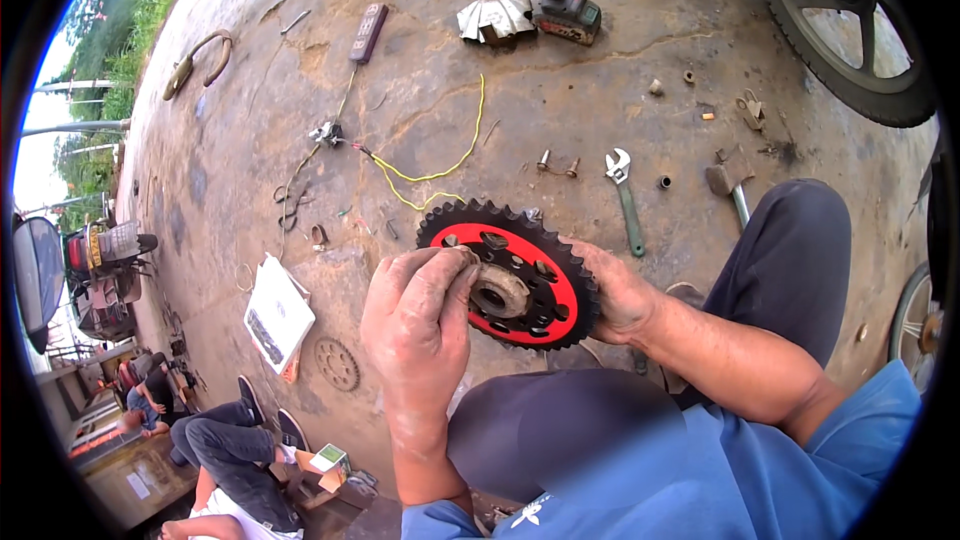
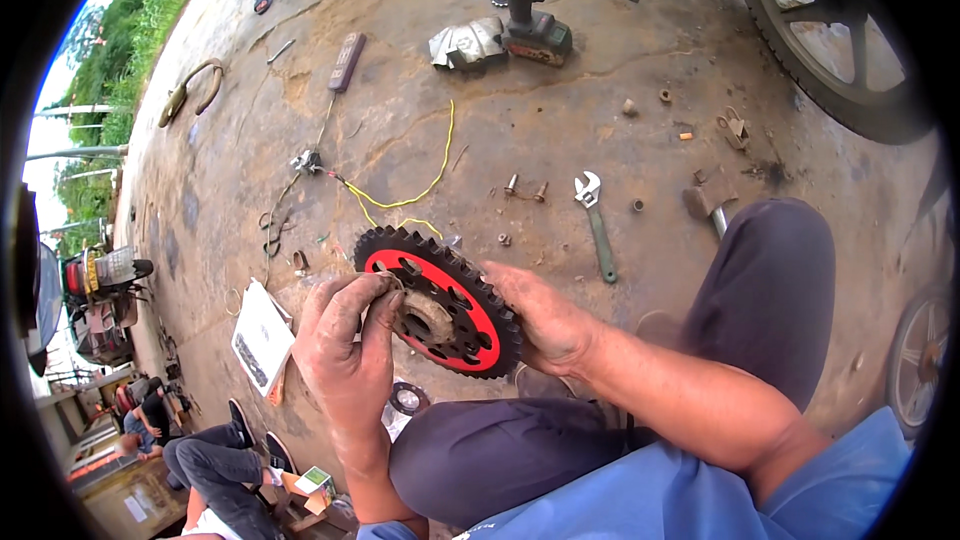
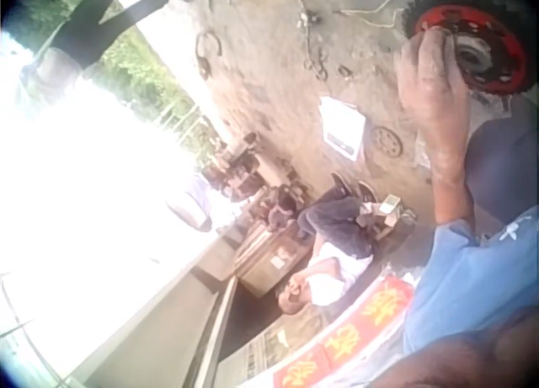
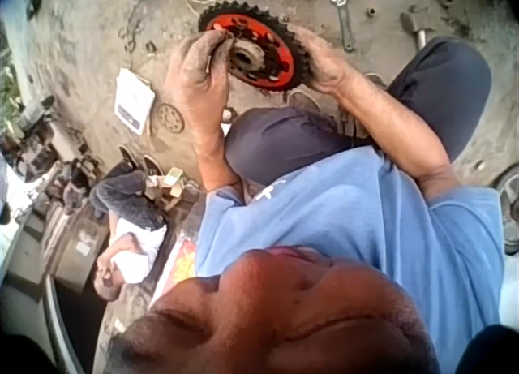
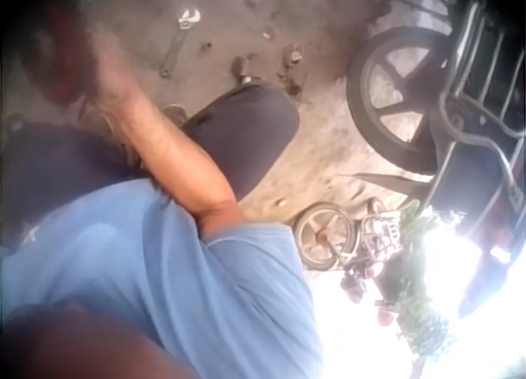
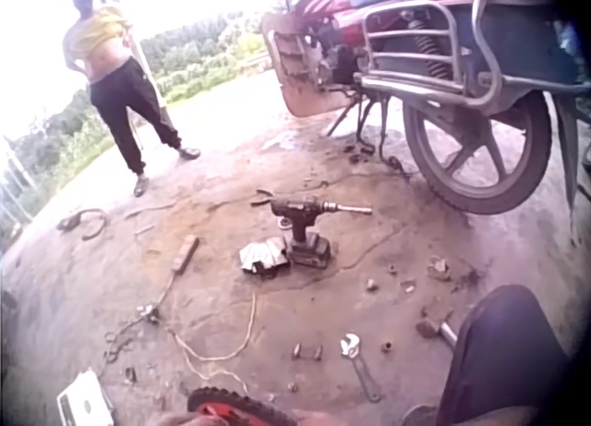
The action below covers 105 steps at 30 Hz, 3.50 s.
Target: The person taps metal pieces with a hammer and assembles a motorcycle wheel hub and sprocket by fitting plates and fasteners into the sprocket assembly by hand.
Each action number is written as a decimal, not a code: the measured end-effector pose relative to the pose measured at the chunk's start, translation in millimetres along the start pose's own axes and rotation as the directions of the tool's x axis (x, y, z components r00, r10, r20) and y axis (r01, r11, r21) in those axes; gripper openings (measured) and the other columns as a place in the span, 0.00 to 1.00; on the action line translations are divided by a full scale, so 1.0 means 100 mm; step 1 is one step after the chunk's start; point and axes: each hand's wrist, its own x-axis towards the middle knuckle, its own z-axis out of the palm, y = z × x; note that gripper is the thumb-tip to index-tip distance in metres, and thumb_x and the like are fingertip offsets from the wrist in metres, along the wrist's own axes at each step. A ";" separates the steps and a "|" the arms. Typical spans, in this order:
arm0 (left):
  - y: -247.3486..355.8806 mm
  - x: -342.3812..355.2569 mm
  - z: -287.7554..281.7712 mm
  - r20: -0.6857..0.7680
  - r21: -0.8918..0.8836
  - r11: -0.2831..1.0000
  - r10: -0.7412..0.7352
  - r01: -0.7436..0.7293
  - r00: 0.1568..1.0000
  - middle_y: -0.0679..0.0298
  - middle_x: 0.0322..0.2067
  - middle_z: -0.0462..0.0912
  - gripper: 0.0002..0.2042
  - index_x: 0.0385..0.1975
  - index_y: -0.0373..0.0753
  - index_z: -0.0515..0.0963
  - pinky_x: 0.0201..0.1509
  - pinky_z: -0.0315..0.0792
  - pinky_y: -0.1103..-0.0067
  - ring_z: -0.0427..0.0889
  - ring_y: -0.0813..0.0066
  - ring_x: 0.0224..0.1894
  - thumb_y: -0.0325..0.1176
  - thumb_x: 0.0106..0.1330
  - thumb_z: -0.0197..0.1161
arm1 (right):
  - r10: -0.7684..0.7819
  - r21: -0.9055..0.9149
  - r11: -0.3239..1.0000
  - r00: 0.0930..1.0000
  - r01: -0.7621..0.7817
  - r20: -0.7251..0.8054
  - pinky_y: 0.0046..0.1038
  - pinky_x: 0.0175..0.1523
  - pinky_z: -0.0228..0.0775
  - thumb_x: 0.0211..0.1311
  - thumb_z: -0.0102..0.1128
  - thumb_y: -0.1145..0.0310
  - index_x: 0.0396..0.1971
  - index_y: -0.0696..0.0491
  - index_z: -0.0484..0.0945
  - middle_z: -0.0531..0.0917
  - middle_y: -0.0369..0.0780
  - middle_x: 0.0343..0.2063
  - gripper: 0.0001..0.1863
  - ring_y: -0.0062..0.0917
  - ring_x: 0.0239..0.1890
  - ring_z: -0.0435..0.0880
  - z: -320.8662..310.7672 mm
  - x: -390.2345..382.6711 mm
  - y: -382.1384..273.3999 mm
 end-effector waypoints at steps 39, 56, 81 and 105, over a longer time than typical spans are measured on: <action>-0.13 -0.05 -0.01 -0.016 -0.139 0.955 -0.265 0.261 0.964 0.58 0.36 0.87 0.14 0.43 0.35 0.86 0.41 0.78 0.75 0.86 0.66 0.35 0.21 0.56 0.77 | -0.020 0.206 0.978 1.000 0.022 -0.011 0.36 0.64 0.80 0.80 0.53 0.54 0.64 0.59 0.75 0.85 0.43 0.57 0.25 0.28 0.55 0.87 0.09 0.07 0.09; -0.12 -0.02 0.00 -0.041 -0.010 0.989 -0.148 0.148 0.988 0.56 0.32 0.87 0.10 0.39 0.35 0.87 0.40 0.78 0.73 0.86 0.65 0.32 0.24 0.58 0.78 | -0.009 0.161 0.987 1.000 0.013 -0.020 0.36 0.67 0.78 0.80 0.53 0.49 0.66 0.58 0.74 0.84 0.43 0.59 0.29 0.28 0.58 0.85 0.07 0.07 0.16; -0.19 -0.01 0.01 -0.032 -0.107 0.959 -0.267 0.262 0.963 0.56 0.31 0.85 0.09 0.37 0.34 0.86 0.38 0.77 0.75 0.86 0.65 0.32 0.24 0.59 0.77 | -0.023 0.144 0.989 0.999 0.029 -0.046 0.36 0.65 0.79 0.78 0.56 0.48 0.62 0.58 0.77 0.85 0.43 0.56 0.28 0.28 0.55 0.86 0.19 0.12 0.10; -0.28 -0.05 0.09 -0.059 -0.171 0.972 -0.172 0.159 0.983 0.53 0.35 0.81 0.08 0.40 0.36 0.83 0.46 0.76 0.60 0.80 0.47 0.41 0.31 0.66 0.71 | -0.006 -0.010 1.000 0.986 0.004 -0.164 0.44 0.73 0.69 0.78 0.45 0.43 0.70 0.51 0.72 0.78 0.40 0.67 0.33 0.37 0.68 0.76 0.29 0.12 0.06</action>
